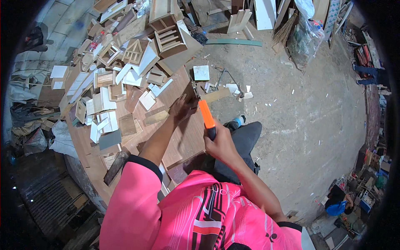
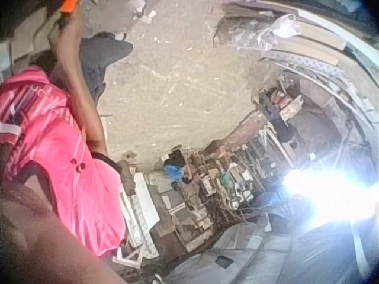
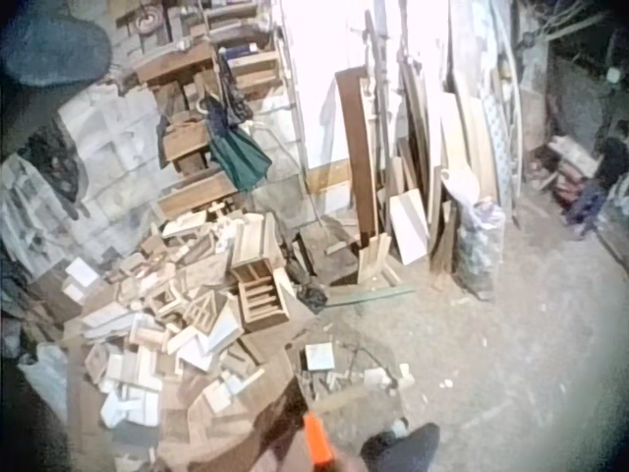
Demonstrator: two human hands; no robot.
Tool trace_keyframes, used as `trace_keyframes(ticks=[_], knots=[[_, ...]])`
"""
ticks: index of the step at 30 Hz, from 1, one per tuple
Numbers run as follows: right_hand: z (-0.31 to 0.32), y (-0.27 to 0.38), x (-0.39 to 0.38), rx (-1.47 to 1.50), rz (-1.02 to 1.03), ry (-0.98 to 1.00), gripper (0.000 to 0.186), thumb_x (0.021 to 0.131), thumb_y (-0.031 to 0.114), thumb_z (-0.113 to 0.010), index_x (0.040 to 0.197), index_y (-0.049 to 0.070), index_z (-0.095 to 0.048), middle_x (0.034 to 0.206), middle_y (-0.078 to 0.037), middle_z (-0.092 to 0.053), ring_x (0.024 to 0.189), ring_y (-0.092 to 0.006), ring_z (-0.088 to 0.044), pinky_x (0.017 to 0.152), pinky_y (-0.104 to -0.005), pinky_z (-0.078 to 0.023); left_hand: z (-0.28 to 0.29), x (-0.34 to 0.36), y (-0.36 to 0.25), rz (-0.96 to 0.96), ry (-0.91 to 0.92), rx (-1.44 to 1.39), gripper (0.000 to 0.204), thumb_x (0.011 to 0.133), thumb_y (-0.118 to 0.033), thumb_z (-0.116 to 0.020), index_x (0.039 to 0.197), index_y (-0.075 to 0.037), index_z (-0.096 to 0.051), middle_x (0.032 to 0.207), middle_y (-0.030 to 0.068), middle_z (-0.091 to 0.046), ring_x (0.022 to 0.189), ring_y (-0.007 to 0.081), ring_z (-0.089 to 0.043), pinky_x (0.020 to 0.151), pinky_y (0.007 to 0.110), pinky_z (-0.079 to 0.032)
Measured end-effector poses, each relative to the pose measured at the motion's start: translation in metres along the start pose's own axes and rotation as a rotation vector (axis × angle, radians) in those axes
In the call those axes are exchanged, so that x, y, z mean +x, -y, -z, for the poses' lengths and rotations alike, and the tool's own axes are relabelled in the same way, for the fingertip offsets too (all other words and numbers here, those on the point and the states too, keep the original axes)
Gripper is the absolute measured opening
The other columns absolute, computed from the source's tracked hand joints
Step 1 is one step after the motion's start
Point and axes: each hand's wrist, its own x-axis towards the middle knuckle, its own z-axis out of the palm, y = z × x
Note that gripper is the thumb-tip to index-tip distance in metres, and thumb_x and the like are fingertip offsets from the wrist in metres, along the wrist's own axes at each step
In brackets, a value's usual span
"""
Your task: The person cuts a piece of wood using a hand saw, rotates the wood piece, and continues sawing through it.
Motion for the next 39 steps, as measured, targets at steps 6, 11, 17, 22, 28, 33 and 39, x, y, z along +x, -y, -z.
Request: trace_keyframes(ticks=[6, 11, 17, 22, 28, 33, 39], knots=[[0.000, 0.040, -0.019, 0.034, -0.087, -0.014, 0.013, 0.077, 0.001, -0.057, 0.089, 0.000, -0.051, 0.063, -0.014, -0.049, 0.059, -0.0184, -0.051, 0.059, -0.0332, -0.045, 0.013, 0.002, -0.016, 0.036, -0.034, -0.028, 0.038, 0.070, -0.027, -0.074, 0.104, -0.010, -0.068, 0.110, 0.0140, -0.056, 0.105, 0.0345, -0.053, 0.092, 0.044, -0.046], [-0.012, -0.002, 0.012, 0.005, -0.078, -0.102, 0.014, 0.078, 0.002, -0.060, 0.089, 0.000, -0.052, 0.066, -0.017, -0.051, 0.058, -0.0229, -0.050, 0.059, -0.0341, -0.044, -0.007, -0.002, 0.012, 0.011, 0.130, 0.047, 0.038, 0.071, -0.027, -0.074, 0.106, -0.013, -0.068, 0.112, 0.0138, -0.056, 0.106, 0.0356, -0.052, 0.094, 0.045, -0.045], [-0.008, 0.009, 0.010, -0.043, -0.020, -0.055, 0.013, 0.080, 0.004, -0.060, 0.090, -0.001, -0.052, 0.066, -0.015, -0.050, 0.059, -0.0197, -0.050, 0.060, -0.0344, -0.044, -0.006, 0.004, 0.003, -0.118, -0.058, 0.201, 0.041, 0.072, -0.029, -0.073, 0.110, -0.015, -0.067, 0.115, 0.0118, -0.054, 0.110, 0.0348, -0.051, 0.095, 0.043, -0.045], [0.001, 0.009, -0.005, 0.036, -0.088, -0.028, 0.022, 0.074, -0.001, -0.059, 0.095, -0.001, -0.053, 0.070, -0.026, -0.056, 0.071, -0.0443, -0.060, 0.061, -0.0424, -0.047, 0.020, 0.004, -0.012, 0.124, 0.228, 0.013, 0.041, 0.073, -0.032, -0.073, 0.109, -0.013, -0.068, 0.119, 0.0120, -0.053, 0.116, 0.0344, -0.049, 0.098, 0.043, -0.044], [-0.022, -0.007, 0.012, -0.003, -0.051, -0.008, 0.026, 0.074, 0.000, -0.059, 0.099, 0.001, -0.054, 0.074, -0.028, -0.057, 0.074, -0.0469, -0.059, 0.064, -0.0459, -0.047, -0.019, -0.019, 0.027, -0.129, 0.042, 0.455, 0.042, 0.071, -0.033, -0.074, 0.109, -0.014, -0.068, 0.112, 0.0084, -0.055, 0.107, 0.0296, -0.051, 0.092, 0.041, -0.046], [-0.010, 0.016, -0.025, 0.048, -0.095, -0.038, 0.013, 0.077, 0.002, -0.061, 0.089, -0.001, -0.055, 0.068, -0.017, -0.057, 0.062, -0.0248, -0.060, 0.064, -0.0354, -0.048, 0.013, -0.004, -0.003, -0.021, 0.101, 0.174, 0.041, 0.071, -0.032, -0.074, 0.106, -0.013, -0.069, 0.111, 0.0091, -0.056, 0.105, 0.0313, -0.052, 0.092, 0.042, -0.047], [-0.019, -0.036, 0.030, -0.044, -0.020, -0.084, 0.012, 0.076, 0.001, -0.060, 0.086, -0.001, -0.054, 0.068, -0.017, -0.056, 0.064, -0.0238, -0.060, 0.063, -0.0343, -0.047, -0.001, 0.004, 0.004, -0.162, 0.076, 0.236, 0.041, 0.070, -0.032, -0.074, 0.106, -0.014, -0.068, 0.110, 0.0082, -0.057, 0.103, 0.0298, -0.053, 0.089, 0.041, -0.048]])
